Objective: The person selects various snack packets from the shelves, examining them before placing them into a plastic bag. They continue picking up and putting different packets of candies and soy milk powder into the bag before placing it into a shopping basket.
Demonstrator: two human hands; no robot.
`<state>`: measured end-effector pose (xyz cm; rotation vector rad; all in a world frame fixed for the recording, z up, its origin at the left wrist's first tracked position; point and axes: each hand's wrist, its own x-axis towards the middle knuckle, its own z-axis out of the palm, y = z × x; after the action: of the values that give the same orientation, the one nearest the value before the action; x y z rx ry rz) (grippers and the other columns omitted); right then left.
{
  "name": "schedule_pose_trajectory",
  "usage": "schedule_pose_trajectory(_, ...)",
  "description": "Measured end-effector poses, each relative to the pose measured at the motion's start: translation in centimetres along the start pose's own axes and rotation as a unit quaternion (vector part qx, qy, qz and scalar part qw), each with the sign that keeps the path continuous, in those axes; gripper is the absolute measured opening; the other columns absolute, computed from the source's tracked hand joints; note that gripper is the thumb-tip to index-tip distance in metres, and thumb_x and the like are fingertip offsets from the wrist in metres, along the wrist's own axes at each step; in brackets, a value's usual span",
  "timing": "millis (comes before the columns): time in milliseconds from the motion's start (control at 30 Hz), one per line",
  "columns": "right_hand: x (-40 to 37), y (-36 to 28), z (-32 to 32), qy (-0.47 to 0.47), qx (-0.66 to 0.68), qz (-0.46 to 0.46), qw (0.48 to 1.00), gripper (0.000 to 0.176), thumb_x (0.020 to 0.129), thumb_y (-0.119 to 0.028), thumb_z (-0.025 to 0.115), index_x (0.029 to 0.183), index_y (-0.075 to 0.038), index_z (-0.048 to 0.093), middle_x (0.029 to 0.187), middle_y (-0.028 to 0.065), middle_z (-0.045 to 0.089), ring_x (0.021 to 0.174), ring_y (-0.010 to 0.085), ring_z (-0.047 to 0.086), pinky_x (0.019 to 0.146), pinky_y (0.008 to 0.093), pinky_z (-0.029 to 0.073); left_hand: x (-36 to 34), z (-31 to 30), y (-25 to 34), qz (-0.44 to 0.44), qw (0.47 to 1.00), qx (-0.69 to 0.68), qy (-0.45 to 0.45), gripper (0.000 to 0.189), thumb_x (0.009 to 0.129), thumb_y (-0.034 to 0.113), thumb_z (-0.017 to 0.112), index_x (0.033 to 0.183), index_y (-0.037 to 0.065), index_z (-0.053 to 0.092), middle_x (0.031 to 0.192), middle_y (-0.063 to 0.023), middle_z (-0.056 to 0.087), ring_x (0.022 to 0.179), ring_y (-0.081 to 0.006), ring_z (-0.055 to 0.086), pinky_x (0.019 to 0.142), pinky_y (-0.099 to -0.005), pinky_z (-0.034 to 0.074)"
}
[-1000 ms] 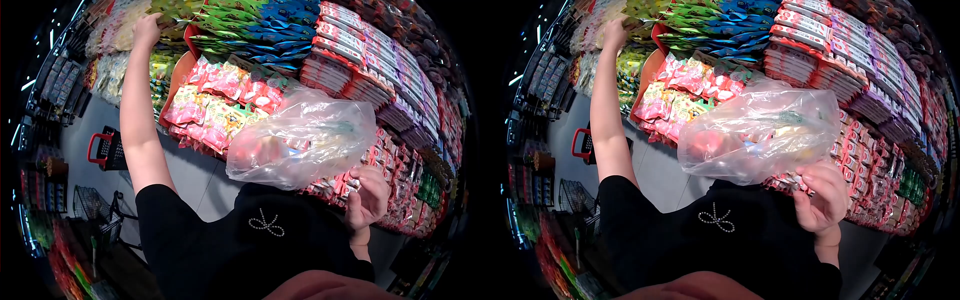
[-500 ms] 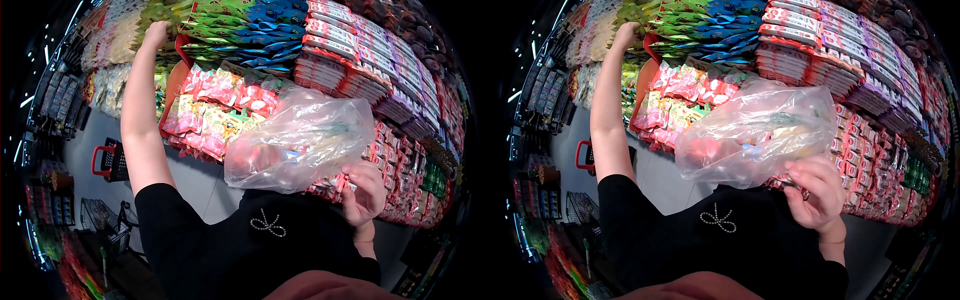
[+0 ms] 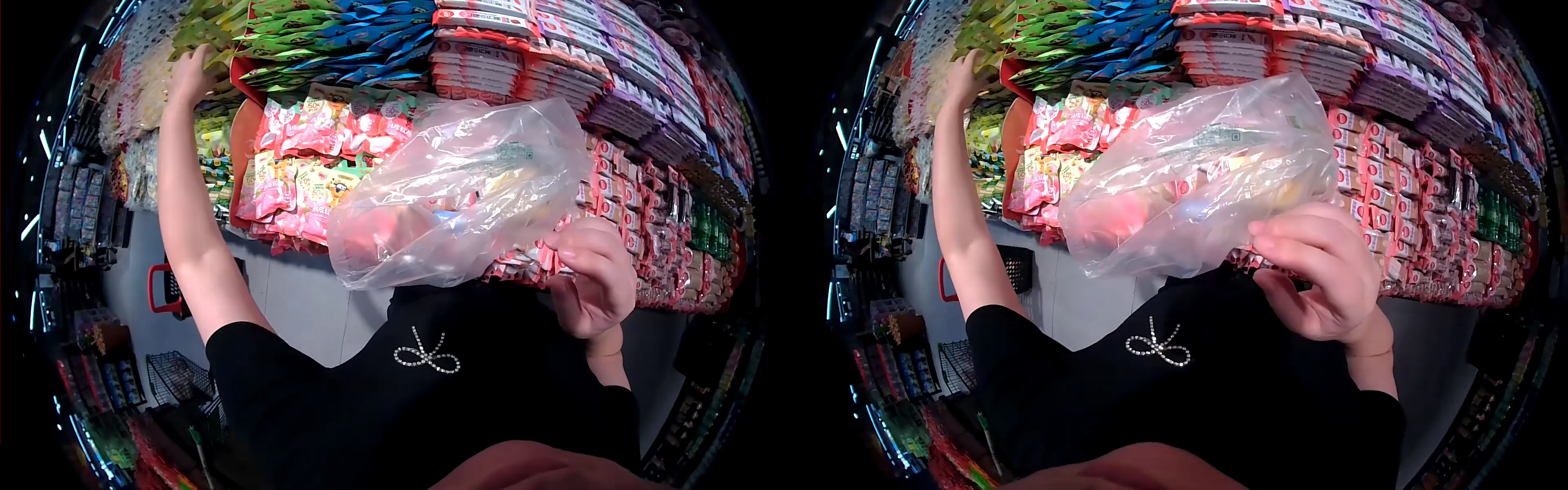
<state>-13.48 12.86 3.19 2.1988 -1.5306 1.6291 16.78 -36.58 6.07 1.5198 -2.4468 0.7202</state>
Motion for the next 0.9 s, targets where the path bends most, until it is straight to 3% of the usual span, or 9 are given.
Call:
schedule_pose_trajectory(133,-0.3,0.4,-0.3,0.007,-0.053,-0.006,0.999,0.034,0.062,0.001,0.066,0.095,-0.003,0.058,0.094,0.0088,0.060,0.079,0.0235,0.056,0.071,0.0337,0.044,-3.8,-9.9,4.8,0.159,0.934,-0.123,0.296,0.028,0.076,0.025,0.064,0.104,0.020,0.058,0.108,-0.0046,0.056,0.100,-0.0217,0.053,0.081,-0.0351,0.043)
schedule_pose_trajectory(200,0.6,0.4,0.0,-0.046,-0.128,-0.029,0.990,0.034,0.063,-0.005,0.067,0.096,-0.003,0.058,0.096,0.0076,0.060,0.086,0.0225,0.055,0.081,0.0394,0.041,-10.4,-16.2,11.2,0.229,0.870,-0.315,0.303,0.020,0.081,0.008,0.058,0.100,0.001,0.058,0.103,-0.0104,0.060,0.095,-0.0206,0.056,0.081,-0.0309,0.042)
schedule_pose_trajectory(267,1.6,0.5,1.4,-0.100,-0.178,-0.038,0.978,0.035,0.063,-0.011,0.068,0.096,-0.003,0.058,0.098,0.0071,0.059,0.090,0.0217,0.054,0.088,0.0440,0.037,-19.5,-19.6,18.9,0.306,0.765,-0.499,0.269,0.017,0.070,-0.008,0.059,0.088,-0.007,0.057,0.086,-0.0191,0.061,0.078,-0.0265,0.060,0.069,-0.0289,0.049)
schedule_pose_trajectory(333,1.6,0.8,2.8,-0.161,-0.270,-0.006,0.949,0.038,0.078,-0.031,0.059,0.106,-0.006,0.055,0.089,0.0045,0.061,0.101,0.0222,0.052,0.101,0.0532,0.015,-21.7,-20.6,20.7,0.395,0.791,-0.452,0.117,0.015,0.069,-0.002,0.056,0.082,-0.008,0.059,0.077,-0.0187,0.062,0.070,-0.0272,0.062,0.065,-0.0300,0.049)
schedule_pose_trajectory(433,0.6,1.5,3.1,-0.197,-0.253,0.063,0.945,0.047,0.071,-0.037,0.063,0.106,-0.006,0.056,0.085,0.0027,0.059,0.100,0.0210,0.052,0.101,0.0557,0.002,-23.3,-18.3,23.4,0.392,0.848,-0.358,0.008,0.029,0.071,0.005,0.054,0.099,0.003,0.060,0.085,-0.0129,0.061,0.074,-0.0255,0.060,0.062,-0.0301,0.047)
schedule_pose_trajectory(600,-1.4,-0.3,-0.2,-0.235,-0.278,0.162,0.917,0.030,0.050,-0.014,0.071,0.079,-0.012,0.064,0.069,-0.0027,0.048,0.085,0.0157,0.053,0.101,0.0585,0.013,-23.0,-18.1,25.1,0.300,0.927,-0.220,-0.045,0.025,0.070,0.013,0.059,0.094,0.004,0.059,0.078,-0.0131,0.059,0.065,-0.0278,0.057,0.054,-0.0356,0.045)
schedule_pose_trajectory(700,-2.9,-0.9,-1.6,-0.210,-0.350,0.168,0.897,0.024,0.050,-0.010,0.069,0.073,-0.011,0.064,0.069,-0.0025,0.049,0.083,0.0174,0.054,0.101,0.0577,0.013,-23.2,-17.9,24.9,0.241,0.955,-0.169,-0.026,0.028,0.071,0.026,0.069,0.087,0.004,0.062,0.058,-0.0117,0.056,0.049,-0.0301,0.052,0.050,-0.0357,0.043)
schedule_pose_trajectory(767,-2.9,-1.3,-2.0,-0.180,-0.356,0.160,0.903,0.019,0.052,-0.008,0.067,0.071,-0.011,0.064,0.069,-0.0020,0.050,0.079,0.0187,0.054,0.102,0.0561,0.013,-22.6,-16.6,25.1,0.271,0.936,-0.167,0.153,0.030,0.071,0.027,0.070,0.089,0.005,0.062,0.060,-0.0109,0.058,0.049,-0.0281,0.053,0.050,-0.0337,0.044)
schedule_pose_trajectory(900,-2.8,-1.7,-2.5,-0.153,-0.402,0.154,0.890,0.016,0.054,-0.009,0.067,0.069,-0.013,0.064,0.079,0.0003,0.057,0.077,0.0194,0.052,0.103,0.0529,0.014,-22.7,-17.9,24.9,0.241,0.953,-0.159,0.091,0.035,0.068,0.027,0.071,0.093,0.004,0.062,0.070,-0.0115,0.061,0.058,-0.0271,0.057,0.057,-0.0333,0.046)
